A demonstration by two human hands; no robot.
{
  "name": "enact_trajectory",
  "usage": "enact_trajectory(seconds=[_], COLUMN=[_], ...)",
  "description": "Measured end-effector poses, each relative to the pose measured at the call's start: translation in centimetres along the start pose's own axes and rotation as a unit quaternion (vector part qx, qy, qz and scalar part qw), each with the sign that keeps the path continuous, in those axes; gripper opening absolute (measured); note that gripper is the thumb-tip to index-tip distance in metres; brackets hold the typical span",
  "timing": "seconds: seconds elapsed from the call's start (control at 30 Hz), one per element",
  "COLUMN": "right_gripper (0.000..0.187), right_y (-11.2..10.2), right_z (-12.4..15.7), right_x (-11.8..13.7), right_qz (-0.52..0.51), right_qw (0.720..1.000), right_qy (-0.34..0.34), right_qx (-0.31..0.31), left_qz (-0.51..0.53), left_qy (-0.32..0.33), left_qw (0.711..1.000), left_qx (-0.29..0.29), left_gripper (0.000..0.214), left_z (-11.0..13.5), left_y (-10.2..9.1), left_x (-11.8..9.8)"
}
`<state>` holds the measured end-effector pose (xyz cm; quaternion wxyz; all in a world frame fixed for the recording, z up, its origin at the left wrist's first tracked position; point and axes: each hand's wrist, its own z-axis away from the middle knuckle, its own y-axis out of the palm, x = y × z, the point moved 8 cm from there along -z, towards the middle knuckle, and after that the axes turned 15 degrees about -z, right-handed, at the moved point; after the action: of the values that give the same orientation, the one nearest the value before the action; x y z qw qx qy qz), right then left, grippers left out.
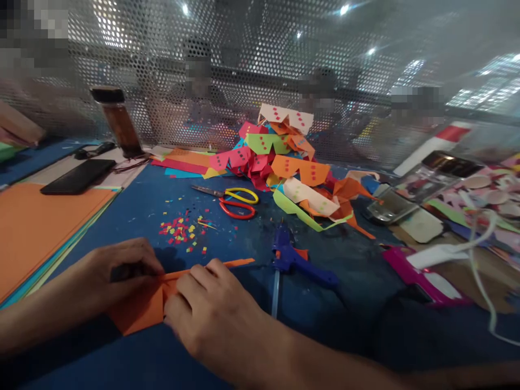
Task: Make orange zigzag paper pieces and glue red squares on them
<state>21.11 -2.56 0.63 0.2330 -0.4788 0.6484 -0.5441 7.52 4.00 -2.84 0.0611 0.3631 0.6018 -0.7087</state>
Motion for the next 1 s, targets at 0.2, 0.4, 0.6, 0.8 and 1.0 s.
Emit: enact_trajectory(seconds=[0.2,0.4,0.6,0.8,1.0], right_gripper=[0.015,0.012,0.014,0.008,0.010], right_y=[-0.4,0.1,0.2,-0.1,-0.4], right_z=[-0.1,-0.1,-0.2,-0.1,-0.1], right_x=[-0.1,-0.4,-0.9,-1.6,-2.2], right_qz=[-0.050,-0.089,-0.145,-0.194,-0.222], right_qw=[0.999,0.995,0.986,0.970,0.955], right_qy=[0.015,0.037,0.080,0.128,0.172], right_qx=[-0.011,0.008,-0.029,-0.070,-0.096], left_qz=[-0.036,-0.066,-0.135,-0.135,-0.131], left_qy=[0.057,0.127,0.179,0.180,0.166], left_qw=[0.998,0.989,0.974,0.974,0.977], left_qx=[-0.020,-0.022,-0.031,-0.027,-0.033], left_gripper=[0.026,0.026,0.024,0.022,0.021], left_z=[0.3,0.9,1.3,1.3,1.2], left_y=[-0.2,-0.1,0.2,0.4,0.3], left_x=[-1.0,-2.7,-3.4,-3.4,-3.6])
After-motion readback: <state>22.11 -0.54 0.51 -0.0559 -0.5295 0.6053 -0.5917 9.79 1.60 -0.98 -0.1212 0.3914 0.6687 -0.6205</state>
